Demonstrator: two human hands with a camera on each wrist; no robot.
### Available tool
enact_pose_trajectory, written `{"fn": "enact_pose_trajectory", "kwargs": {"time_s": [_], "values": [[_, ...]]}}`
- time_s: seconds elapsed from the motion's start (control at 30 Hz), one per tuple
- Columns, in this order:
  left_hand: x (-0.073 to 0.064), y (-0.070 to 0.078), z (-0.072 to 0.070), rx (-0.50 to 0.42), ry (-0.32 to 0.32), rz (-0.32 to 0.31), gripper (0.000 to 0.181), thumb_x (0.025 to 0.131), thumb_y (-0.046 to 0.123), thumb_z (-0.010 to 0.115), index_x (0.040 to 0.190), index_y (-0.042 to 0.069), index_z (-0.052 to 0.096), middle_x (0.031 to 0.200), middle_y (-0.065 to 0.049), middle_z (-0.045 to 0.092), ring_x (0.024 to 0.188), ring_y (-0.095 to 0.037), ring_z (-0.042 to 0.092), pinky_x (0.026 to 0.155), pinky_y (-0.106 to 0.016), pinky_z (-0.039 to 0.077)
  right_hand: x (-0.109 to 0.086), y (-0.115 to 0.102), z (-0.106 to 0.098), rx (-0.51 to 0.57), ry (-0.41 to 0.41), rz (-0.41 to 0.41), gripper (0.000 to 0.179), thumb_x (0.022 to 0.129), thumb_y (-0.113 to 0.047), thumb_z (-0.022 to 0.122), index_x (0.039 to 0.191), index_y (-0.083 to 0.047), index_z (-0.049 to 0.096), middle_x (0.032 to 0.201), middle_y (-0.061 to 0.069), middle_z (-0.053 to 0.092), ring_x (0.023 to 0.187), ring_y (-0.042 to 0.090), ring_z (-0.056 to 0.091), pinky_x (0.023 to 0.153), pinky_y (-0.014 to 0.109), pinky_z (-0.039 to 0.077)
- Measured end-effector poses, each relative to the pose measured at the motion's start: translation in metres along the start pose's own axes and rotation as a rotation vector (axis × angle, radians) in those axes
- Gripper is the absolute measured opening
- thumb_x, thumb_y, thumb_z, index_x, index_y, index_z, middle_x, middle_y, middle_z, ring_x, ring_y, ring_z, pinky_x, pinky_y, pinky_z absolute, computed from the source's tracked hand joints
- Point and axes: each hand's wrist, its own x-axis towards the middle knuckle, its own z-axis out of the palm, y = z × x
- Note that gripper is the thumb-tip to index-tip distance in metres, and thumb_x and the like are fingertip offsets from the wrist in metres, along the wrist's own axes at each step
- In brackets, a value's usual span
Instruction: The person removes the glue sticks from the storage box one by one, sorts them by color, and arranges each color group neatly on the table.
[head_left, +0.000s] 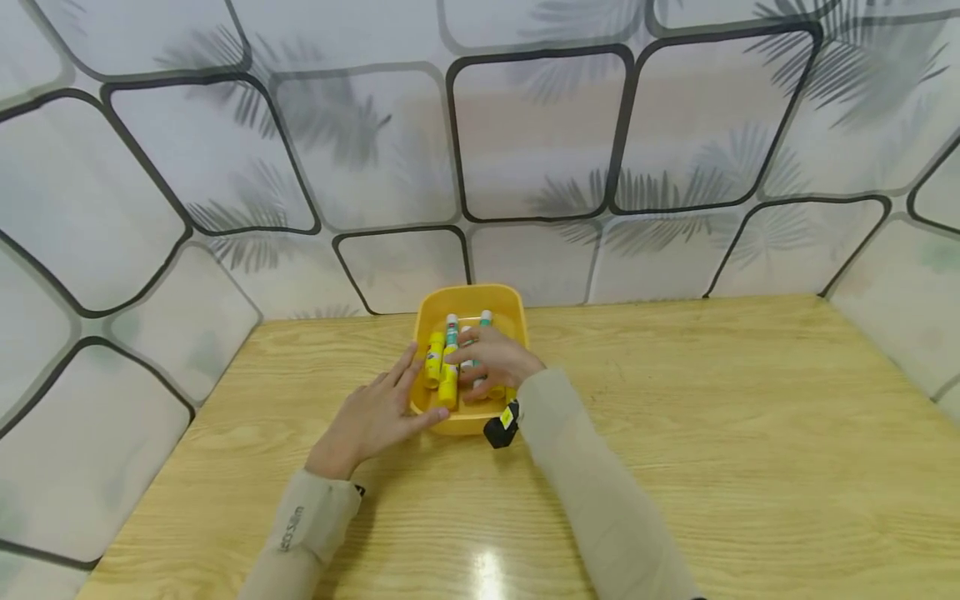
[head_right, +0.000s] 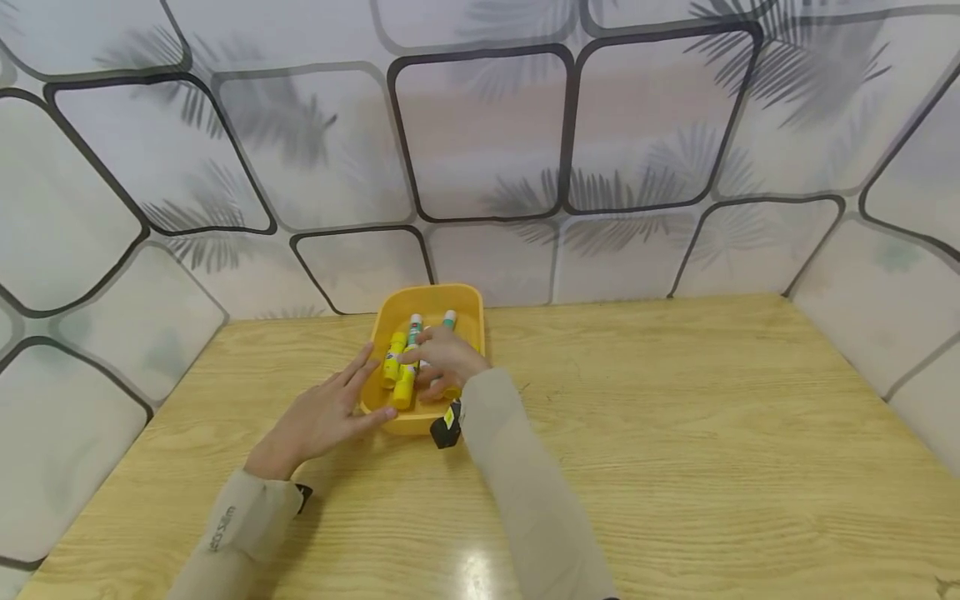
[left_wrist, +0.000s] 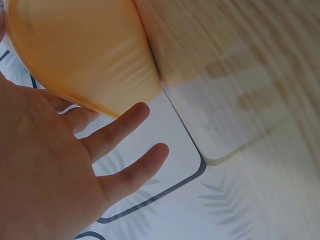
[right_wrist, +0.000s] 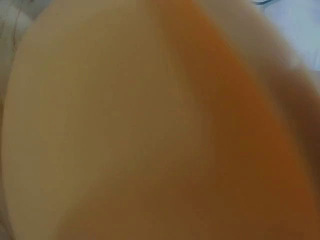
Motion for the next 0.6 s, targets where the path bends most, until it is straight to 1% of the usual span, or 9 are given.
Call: {"fn": "enact_pose_trajectory", "kwargs": {"time_s": [0.1,0.2,0.33,0.43,0.53,0.6], "values": [[-0.002,0.000,-0.001,0.006,0.006,0.004,0.090,0.098,0.064,0.050,0.155,-0.004,0.034,0.167,-0.017,0.014,0.134,-0.049,0.046,0.092,-0.059,0.052,0.002,0.001,0.005,-0.012,0.012,-0.026,0.066,0.098,0.000,0.064,0.156,0.000,0.031,0.150,0.025,0.042,0.121,0.043,0.058,0.078,0.046,0.061],[-0.001,0.001,-0.002,0.007,0.007,0.015,0.091,0.098,0.065,0.049,0.155,-0.004,0.034,0.167,-0.017,0.013,0.134,-0.048,0.047,0.088,-0.057,0.054,0.002,0.002,0.008,-0.003,0.029,-0.048,0.074,0.095,0.009,0.063,0.158,0.000,0.025,0.153,0.024,0.035,0.119,0.042,0.059,0.077,0.045,0.061],[-0.001,0.001,-0.002,0.003,0.007,0.012,0.089,0.098,0.063,0.050,0.156,-0.003,0.034,0.167,-0.018,0.014,0.134,-0.048,0.047,0.088,-0.058,0.054,0.002,0.002,0.014,0.004,0.039,-0.055,0.081,0.091,0.012,0.065,0.159,-0.001,0.022,0.153,0.025,0.032,0.111,0.038,0.063,0.075,0.043,0.062],[0.000,0.001,-0.001,-0.003,0.006,0.010,0.088,0.098,0.063,0.051,0.156,-0.001,0.034,0.167,-0.018,0.014,0.132,-0.049,0.048,0.088,-0.058,0.054,0.001,0.003,0.018,-0.017,0.067,-0.057,0.082,0.090,0.010,0.067,0.159,-0.002,0.024,0.151,0.024,0.035,0.104,0.035,0.066,0.073,0.040,0.062],[-0.001,0.000,-0.001,-0.008,0.011,0.008,0.088,0.098,0.063,0.051,0.156,-0.001,0.035,0.166,-0.018,0.014,0.132,-0.048,0.048,0.085,-0.056,0.055,0.002,0.004,0.024,-0.053,0.100,-0.068,0.078,0.090,0.007,0.070,0.156,0.000,0.028,0.141,0.025,0.045,0.100,0.034,0.066,0.072,0.040,0.062],[-0.001,0.000,0.000,-0.014,0.016,0.011,0.088,0.098,0.064,0.050,0.156,-0.001,0.035,0.166,-0.018,0.014,0.133,-0.047,0.047,0.083,-0.055,0.056,0.002,0.005,0.027,-0.082,0.126,-0.082,0.078,0.090,0.006,0.071,0.155,0.001,0.029,0.135,0.025,0.050,0.101,0.034,0.066,0.072,0.040,0.062]]}}
